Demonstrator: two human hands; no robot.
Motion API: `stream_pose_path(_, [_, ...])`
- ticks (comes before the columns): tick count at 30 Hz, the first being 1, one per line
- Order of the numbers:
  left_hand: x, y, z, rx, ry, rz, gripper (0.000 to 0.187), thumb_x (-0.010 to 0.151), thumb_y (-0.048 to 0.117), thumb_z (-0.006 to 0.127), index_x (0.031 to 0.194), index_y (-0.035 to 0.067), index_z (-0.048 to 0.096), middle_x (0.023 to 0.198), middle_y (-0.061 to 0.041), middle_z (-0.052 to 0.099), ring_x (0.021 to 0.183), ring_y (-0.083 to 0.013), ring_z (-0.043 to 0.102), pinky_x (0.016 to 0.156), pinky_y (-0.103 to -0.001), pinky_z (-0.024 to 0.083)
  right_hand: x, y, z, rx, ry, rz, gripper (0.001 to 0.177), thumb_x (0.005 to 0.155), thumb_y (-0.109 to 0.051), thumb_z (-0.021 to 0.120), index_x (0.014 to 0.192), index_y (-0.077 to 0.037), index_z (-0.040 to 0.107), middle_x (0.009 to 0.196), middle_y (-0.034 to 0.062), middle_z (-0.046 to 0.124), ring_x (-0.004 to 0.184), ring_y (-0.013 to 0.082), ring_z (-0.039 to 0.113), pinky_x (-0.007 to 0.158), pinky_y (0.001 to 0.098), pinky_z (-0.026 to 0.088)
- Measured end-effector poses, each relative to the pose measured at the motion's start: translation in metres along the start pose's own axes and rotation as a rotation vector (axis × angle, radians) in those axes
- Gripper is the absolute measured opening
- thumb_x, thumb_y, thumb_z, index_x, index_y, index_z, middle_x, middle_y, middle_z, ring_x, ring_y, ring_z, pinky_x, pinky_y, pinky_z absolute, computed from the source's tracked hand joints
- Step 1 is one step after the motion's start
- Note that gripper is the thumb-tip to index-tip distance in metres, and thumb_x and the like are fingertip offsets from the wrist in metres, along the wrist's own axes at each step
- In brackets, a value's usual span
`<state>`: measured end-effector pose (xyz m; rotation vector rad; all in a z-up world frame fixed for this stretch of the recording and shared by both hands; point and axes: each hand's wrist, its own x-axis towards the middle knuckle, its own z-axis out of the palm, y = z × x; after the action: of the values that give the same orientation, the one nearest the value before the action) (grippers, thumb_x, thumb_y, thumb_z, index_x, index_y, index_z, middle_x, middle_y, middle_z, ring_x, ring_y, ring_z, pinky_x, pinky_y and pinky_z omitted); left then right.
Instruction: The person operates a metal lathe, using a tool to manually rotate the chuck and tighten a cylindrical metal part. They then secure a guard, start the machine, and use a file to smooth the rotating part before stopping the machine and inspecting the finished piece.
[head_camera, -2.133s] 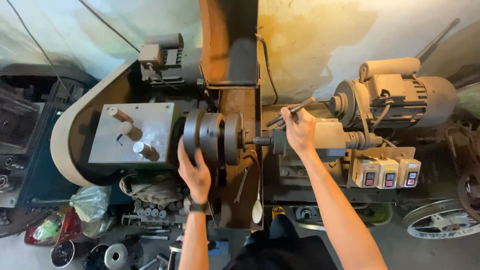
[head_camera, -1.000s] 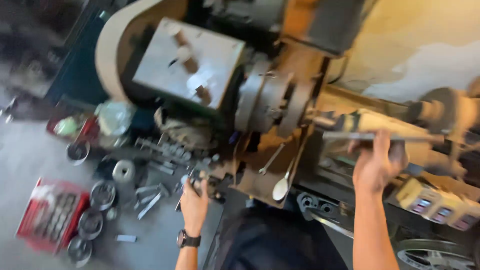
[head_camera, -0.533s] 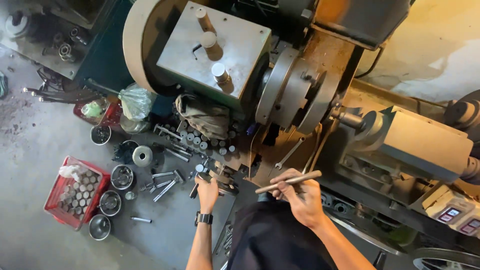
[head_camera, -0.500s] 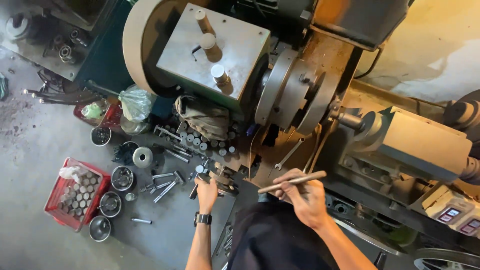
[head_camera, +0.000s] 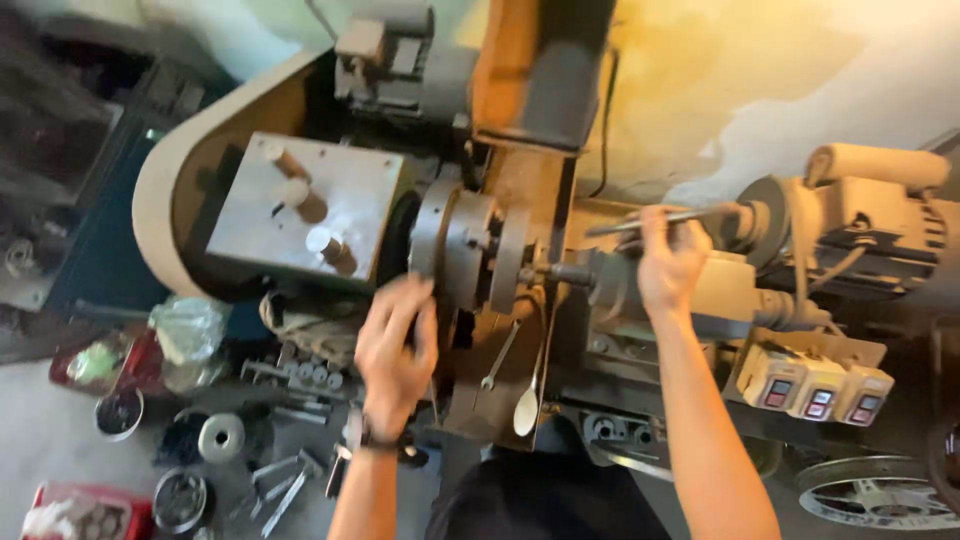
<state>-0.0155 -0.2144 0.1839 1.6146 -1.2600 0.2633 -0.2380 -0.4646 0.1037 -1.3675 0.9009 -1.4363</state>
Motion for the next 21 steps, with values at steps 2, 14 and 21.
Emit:
stream_pose_path(2, [0.056, -0.039, 0.053, 0.074, -0.087, -0.001, 0.026, 0.096, 0.011, 0.068, 0.119, -0.001, 0.067, 0.120, -0.024, 0.067, 0.112, -0.0423, 0.065, 0.097, -0.046, 0.053, 0.002, -0.004, 0.002, -0.041, -0.033, 0.056, 0.018, 0.109, -0.018, 0.064, 0.107, 0.000, 0.064, 0.092, 0.0086, 0.071, 0.071, 0.0134, 0.067, 0.064, 0.0296, 0.057])
stream_pose_path(14, [0.069, -0.074, 0.098, 0.419, -0.280, -0.318, 0.042, 0.099, 0.039, 0.068, 0.108, -0.002, 0.068, 0.093, -0.026, 0.073, 0.089, -0.0469, 0.070, 0.078, -0.052, 0.055, 0.001, -0.011, 0.002, -0.160, -0.097, 0.123, 0.021, 0.103, -0.019, 0.067, 0.100, 0.001, 0.067, 0.079, 0.0050, 0.070, 0.066, 0.0123, 0.069, 0.058, 0.0277, 0.057])
stream_pose_path(21, [-0.107, -0.086, 0.082, -0.014, 0.051, -0.448, 0.055, 0.097, 0.006, 0.066, 0.148, -0.001, 0.046, 0.118, -0.025, 0.071, 0.105, -0.0384, 0.071, 0.089, -0.042, 0.055, -0.006, -0.017, 0.007, -0.244, -0.075, 0.074, 0.024, 0.104, -0.022, 0.069, 0.098, 0.001, 0.068, 0.076, 0.0033, 0.068, 0.064, 0.0104, 0.067, 0.057, 0.0269, 0.054])
